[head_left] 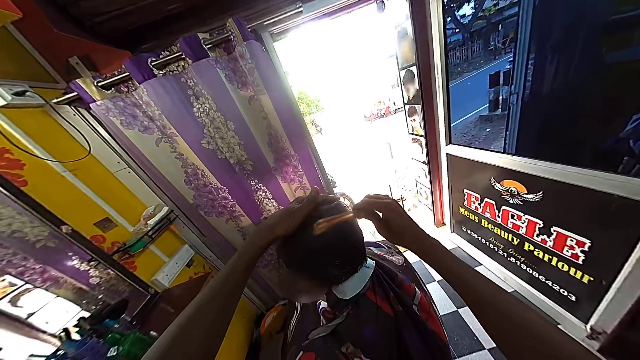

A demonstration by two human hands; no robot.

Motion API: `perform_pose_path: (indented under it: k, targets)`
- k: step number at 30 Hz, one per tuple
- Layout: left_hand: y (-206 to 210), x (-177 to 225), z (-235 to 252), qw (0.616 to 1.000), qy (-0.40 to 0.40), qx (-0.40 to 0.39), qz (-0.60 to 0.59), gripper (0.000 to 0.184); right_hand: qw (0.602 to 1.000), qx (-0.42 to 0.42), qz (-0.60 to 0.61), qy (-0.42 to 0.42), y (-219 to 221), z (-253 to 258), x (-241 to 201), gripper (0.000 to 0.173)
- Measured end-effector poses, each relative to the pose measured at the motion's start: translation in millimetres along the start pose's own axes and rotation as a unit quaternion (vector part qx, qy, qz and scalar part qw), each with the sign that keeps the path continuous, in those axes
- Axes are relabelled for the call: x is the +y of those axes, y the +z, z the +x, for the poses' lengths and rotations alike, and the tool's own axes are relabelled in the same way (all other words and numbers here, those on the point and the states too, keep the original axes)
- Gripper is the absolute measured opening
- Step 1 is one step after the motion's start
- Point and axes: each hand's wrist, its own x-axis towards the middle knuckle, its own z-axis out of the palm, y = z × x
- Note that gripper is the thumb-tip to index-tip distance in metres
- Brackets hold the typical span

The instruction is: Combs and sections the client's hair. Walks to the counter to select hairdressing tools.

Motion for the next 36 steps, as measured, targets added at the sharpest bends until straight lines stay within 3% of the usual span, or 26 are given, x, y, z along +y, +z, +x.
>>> perform_pose_path:
  k: [6, 8, 11, 12, 13, 15, 17, 18, 32, 36]
  targets:
    - [-2, -1, -4, 1.0, -0.011, 0.01, 0.014, 0.071, 0.987, -0.059, -0.142, -0.042, 0, -44, -14, 0.025]
    - [-2, -2, -5, 1.0, 0.001, 0.005, 0.005, 0.069, 0.974, -0.116, -0.176, -0.085, -5, -52, -25, 0.025]
    - [-2, -2, -7, 1.0, 0.016, 0.008, 0.002, 0.067, 0.944, -0.271, -0.117, -0.145, -18, -48, -42, 0.026]
    - [-1, -1, -9, 1.0, 0.019, 0.007, -0.001, 0.067, 0.946, -0.277, -0.075, -0.149, -22, -43, -48, 0.027]
    - [-1, -3, -9, 1.0, 0.028, 0.007, -0.004, 0.067, 0.959, -0.238, -0.044, -0.147, -24, -38, -53, 0.028]
    - [-1, -5, -9, 0.999, 0.044, 0.008, -0.013, 0.068, 0.99, -0.078, -0.047, -0.105, -27, -25, -58, 0.029]
    - [0, -5, -10, 0.998, 0.056, 0.015, -0.013, 0.067, 0.991, 0.073, -0.092, -0.061, -28, -8, -58, 0.029]
    - [1, -5, -11, 0.998, 0.058, 0.017, -0.007, 0.066, 0.985, 0.107, -0.121, -0.053, -29, 0, -56, 0.03]
    - [3, 1, -20, 0.996, 0.075, 0.026, 0.042, 0.06, 0.972, 0.078, -0.19, -0.116, -22, 20, -52, 0.032]
    - [2, -4, -17, 0.996, 0.081, 0.02, 0.043, 0.059, 0.964, 0.017, -0.242, -0.111, -28, 20, -62, 0.033]
